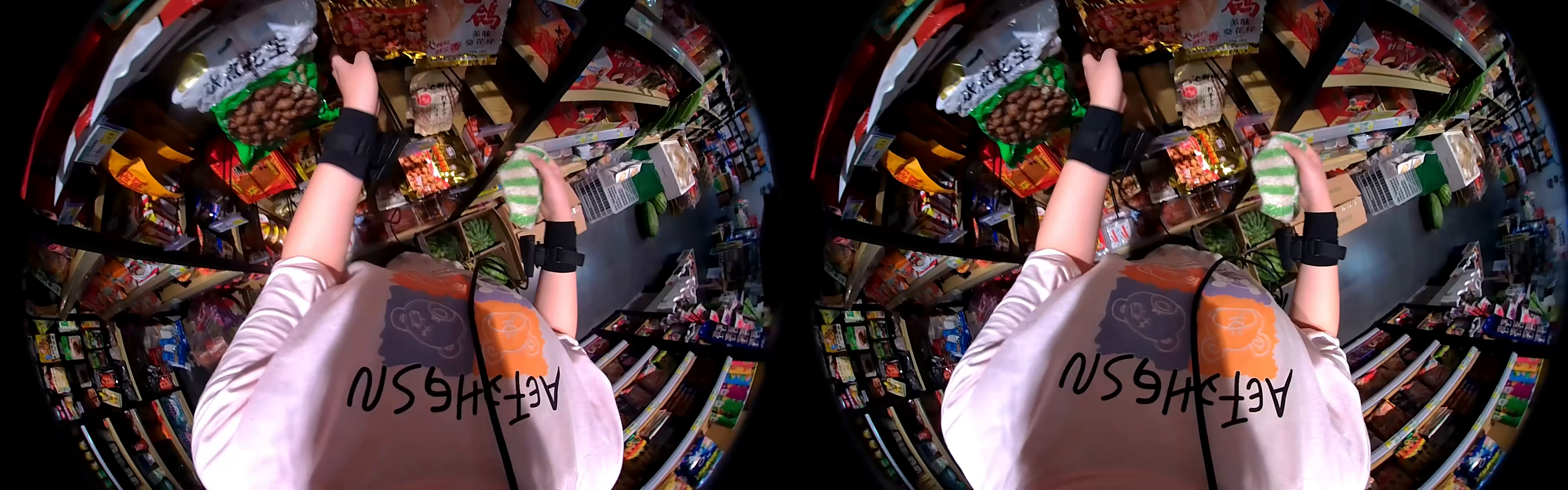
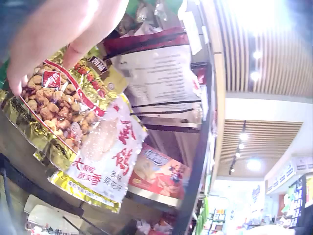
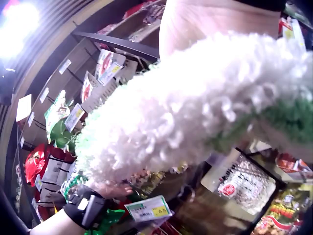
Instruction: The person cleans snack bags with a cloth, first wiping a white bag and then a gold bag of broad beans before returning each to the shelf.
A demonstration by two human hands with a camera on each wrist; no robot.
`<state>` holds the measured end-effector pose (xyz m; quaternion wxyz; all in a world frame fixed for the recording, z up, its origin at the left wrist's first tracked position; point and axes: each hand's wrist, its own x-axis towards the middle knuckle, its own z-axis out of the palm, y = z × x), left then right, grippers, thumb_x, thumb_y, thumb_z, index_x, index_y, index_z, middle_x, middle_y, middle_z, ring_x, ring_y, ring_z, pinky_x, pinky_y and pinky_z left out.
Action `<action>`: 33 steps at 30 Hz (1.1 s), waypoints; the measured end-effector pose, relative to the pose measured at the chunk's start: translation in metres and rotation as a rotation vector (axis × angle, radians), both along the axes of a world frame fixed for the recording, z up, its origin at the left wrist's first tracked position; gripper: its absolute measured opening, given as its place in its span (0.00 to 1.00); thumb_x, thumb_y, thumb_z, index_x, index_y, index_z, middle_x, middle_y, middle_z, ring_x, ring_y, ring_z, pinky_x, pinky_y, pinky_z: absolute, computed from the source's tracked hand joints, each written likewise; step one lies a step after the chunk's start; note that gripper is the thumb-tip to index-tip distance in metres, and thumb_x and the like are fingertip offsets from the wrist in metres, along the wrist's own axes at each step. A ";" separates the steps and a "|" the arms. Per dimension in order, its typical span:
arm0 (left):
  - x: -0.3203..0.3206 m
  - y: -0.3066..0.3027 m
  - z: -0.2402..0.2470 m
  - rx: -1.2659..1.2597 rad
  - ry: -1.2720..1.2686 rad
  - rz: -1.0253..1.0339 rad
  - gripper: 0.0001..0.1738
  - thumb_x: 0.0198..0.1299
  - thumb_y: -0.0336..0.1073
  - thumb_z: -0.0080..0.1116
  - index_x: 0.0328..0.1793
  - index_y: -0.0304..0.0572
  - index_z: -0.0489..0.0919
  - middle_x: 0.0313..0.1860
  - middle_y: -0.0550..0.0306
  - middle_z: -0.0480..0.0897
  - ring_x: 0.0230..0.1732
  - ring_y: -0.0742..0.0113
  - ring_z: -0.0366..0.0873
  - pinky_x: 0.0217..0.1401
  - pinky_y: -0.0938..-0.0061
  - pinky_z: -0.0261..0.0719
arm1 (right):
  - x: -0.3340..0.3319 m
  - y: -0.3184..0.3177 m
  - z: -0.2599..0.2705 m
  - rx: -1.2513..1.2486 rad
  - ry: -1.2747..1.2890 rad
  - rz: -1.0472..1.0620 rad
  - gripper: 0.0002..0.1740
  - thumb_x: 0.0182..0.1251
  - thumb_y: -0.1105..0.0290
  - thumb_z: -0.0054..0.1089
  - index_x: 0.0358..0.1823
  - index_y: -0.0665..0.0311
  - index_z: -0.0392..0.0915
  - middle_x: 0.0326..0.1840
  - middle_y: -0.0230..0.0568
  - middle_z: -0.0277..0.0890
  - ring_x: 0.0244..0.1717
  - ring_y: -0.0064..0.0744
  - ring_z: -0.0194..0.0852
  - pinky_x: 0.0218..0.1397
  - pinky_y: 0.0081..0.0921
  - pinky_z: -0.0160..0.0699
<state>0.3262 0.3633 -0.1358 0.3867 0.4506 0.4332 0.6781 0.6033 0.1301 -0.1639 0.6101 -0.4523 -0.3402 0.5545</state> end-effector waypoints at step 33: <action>-0.141 -0.321 -0.039 -0.449 0.230 0.005 0.10 0.68 0.33 0.42 0.51 0.40 0.72 0.40 0.58 0.79 0.40 0.72 0.74 0.47 0.77 0.70 | -0.085 0.176 -0.457 -0.540 -0.362 0.082 0.20 0.62 0.69 0.49 0.54 0.69 0.72 0.48 0.53 0.77 0.47 0.44 0.74 0.50 0.32 0.71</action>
